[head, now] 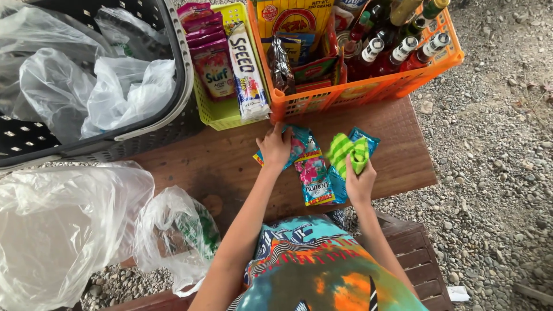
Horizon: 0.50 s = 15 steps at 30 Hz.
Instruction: Sorting and wiping various household items and food products into crates and baskets.
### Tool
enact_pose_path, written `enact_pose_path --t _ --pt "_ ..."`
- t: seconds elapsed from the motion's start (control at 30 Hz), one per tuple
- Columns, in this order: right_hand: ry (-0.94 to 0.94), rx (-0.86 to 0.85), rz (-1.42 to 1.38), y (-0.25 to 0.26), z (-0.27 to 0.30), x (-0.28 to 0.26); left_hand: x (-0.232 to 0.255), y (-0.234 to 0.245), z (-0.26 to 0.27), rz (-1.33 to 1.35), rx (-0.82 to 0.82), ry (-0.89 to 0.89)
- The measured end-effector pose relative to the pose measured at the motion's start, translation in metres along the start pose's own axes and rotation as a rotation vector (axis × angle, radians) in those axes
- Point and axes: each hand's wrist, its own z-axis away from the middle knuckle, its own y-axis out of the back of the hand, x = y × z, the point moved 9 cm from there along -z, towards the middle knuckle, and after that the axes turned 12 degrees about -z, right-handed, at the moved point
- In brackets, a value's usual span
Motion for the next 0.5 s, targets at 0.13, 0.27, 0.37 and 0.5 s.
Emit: enact_pose_path --t 0.13,0.27,0.37,0.5 --pt "-0.22 -0.125 0.131 0.0 -0.009 0.022 0.002 0.024 0.002 0.188 -0.034 -0.061" --pt "-0.159 -0.635 0.189 -0.042 0.004 0.04 0.009 0.056 0.013 0.64 -0.231 -0.098" --pt "-0.083 -0.814 0.274 -0.069 0.017 0.016 0.015 0.089 0.024 0.91 -0.354 -0.152" --pt "-0.444 -0.894 0.301 -0.074 0.03 0.029 0.008 0.122 0.04 1.069 -0.523 -0.188"
